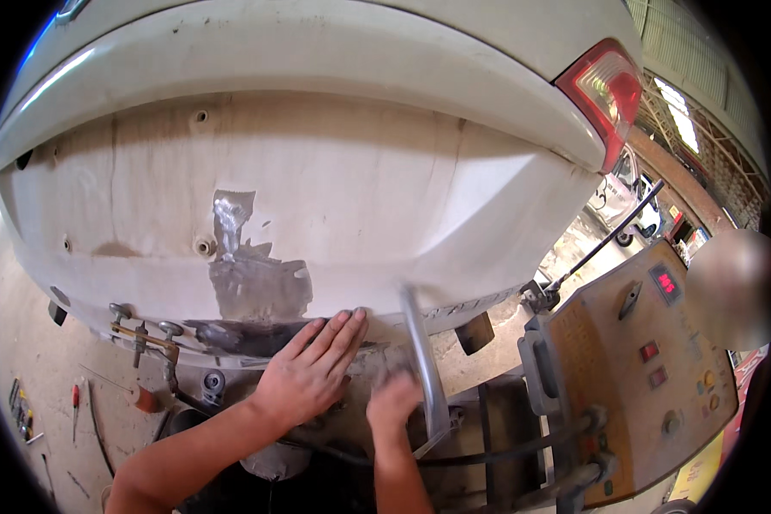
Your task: The person uses a welding torch to heat a damaged section of a white car bumper. They then use a metal hammer to tap and smooth the heated area, repeatedly checking the surface with their hand to assess the repair.
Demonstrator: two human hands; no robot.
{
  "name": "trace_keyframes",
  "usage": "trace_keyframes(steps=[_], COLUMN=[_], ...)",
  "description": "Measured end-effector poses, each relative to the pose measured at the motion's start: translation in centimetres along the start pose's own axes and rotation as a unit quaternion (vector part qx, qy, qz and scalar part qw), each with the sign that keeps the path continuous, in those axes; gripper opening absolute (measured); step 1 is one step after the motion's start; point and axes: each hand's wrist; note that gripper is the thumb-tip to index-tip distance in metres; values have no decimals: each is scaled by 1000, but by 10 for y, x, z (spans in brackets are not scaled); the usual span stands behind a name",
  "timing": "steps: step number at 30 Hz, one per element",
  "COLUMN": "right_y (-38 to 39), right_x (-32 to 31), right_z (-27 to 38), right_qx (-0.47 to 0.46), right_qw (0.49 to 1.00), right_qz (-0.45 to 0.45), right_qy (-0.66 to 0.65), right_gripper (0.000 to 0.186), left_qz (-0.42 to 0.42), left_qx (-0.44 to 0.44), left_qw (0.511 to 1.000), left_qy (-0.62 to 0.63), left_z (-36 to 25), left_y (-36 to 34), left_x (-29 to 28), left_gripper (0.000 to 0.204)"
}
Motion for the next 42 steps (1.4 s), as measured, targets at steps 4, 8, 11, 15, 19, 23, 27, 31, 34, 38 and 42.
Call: trace_keyframes(steps=[4,8,11,15,19,23,27,31,34,38,42], right_y=[6,0,-7,9,4,12,-5,-7,13,36,41], right_x=[12,-17,-2,-15,-7,-3,-4,-5,-22,-30,-33], right_z=[53,16,14,-31,21,13,10,36,28,42,47], right_qx=[106,-148,65,71,44,119,92,69,98,139,162], right_qw=[987,949,989,994,992,988,991,997,994,975,976], right_qz=[-87,-12,-19,-77,23,-99,11,17,44,90,85], right_qy=[-80,278,133,42,112,-26,98,23,-36,-146,-121], right_gripper=[48,35,23,39,32,24,19,25,47,64,62], left_qz=[-2,5,8,-5,1,7,17,13,2,-42,-63], left_qx=[-8,-6,-4,-3,-17,0,-12,-23,-25,-41,-28], left_qw=[1000,1000,1000,1000,1000,1000,1000,1000,1000,997,996], left_qy=[6,0,1,-2,22,0,12,15,-11,-48,-60], left_z=[0,0,0,-2,-3,-2,-5,-4,3,23,22], left_y=[4,3,4,1,6,0,3,-1,-7,-52,-76], left_x=[1,1,1,3,-1,-2,-2,-4,-1,-8,-1], left_gripper=[65,65,65,66,66,68,70,74,77,79,75])
Point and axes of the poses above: each hand's wrist, its own y-axis away from the middle knuckle, its own x-axis out of the palm, z = x × y, and after that the axes turned 15 degrees about x, right-handed
